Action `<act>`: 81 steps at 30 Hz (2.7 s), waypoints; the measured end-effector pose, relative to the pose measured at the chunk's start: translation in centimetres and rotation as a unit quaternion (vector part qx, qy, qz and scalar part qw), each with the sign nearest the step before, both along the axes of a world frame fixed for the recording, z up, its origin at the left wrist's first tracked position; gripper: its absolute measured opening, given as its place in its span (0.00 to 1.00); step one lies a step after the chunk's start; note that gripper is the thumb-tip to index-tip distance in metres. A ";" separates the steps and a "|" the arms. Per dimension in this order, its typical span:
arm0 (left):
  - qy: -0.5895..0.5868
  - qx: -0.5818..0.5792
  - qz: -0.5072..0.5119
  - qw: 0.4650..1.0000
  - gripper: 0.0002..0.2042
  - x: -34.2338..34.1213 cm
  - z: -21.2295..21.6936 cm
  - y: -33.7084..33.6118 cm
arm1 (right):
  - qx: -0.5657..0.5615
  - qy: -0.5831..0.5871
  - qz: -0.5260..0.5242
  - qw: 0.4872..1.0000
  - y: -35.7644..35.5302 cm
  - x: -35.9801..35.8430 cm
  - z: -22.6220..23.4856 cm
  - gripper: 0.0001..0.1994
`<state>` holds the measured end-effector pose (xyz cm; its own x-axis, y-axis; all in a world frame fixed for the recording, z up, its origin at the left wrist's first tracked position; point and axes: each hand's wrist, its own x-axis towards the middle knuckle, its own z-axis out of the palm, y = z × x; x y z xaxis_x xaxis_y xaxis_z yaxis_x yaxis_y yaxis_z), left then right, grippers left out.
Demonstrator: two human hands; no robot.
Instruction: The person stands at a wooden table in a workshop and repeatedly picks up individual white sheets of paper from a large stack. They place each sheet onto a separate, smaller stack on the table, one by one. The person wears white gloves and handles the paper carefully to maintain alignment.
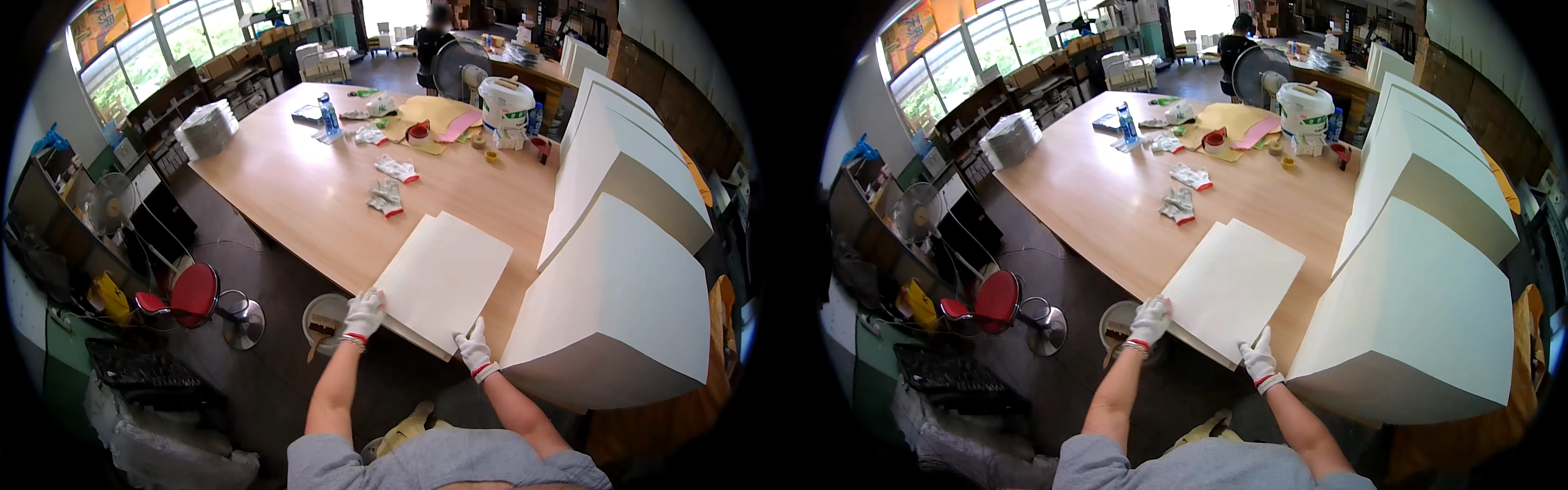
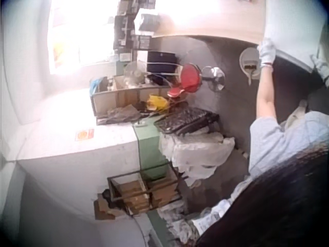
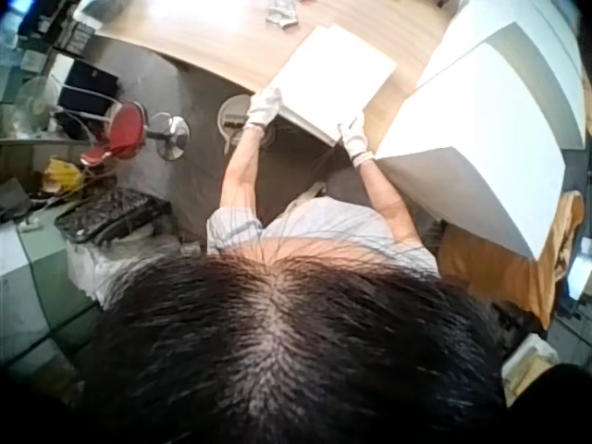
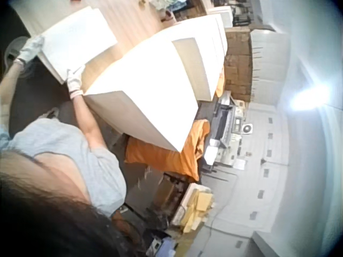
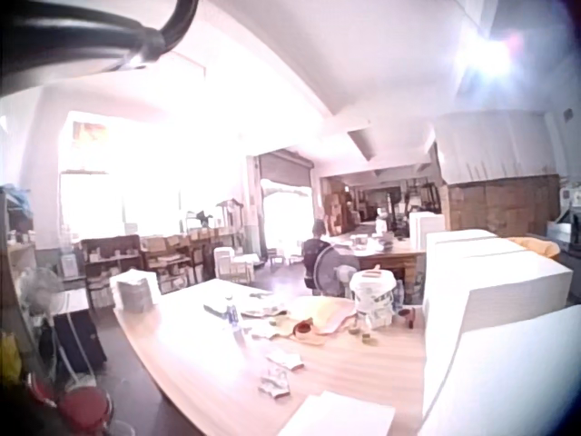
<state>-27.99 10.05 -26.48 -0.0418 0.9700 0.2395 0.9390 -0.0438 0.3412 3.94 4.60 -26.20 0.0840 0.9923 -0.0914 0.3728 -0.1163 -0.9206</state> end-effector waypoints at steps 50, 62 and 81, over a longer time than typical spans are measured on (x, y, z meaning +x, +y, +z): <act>-0.114 0.260 -0.711 0.643 0.16 34.8 46.6 -8.5 | 0.352 -0.270 -0.415 0.795 -21.3 37.3 34.2 0.12; 0.103 0.045 -0.722 0.683 0.07 51.9 45.8 -10.5 | 0.522 -0.401 -0.232 0.716 -18.8 39.3 40.0 0.16; -0.092 -0.043 -0.722 0.685 0.16 51.4 44.4 -9.6 | 0.589 -0.396 -0.288 0.643 -16.6 39.3 38.7 0.11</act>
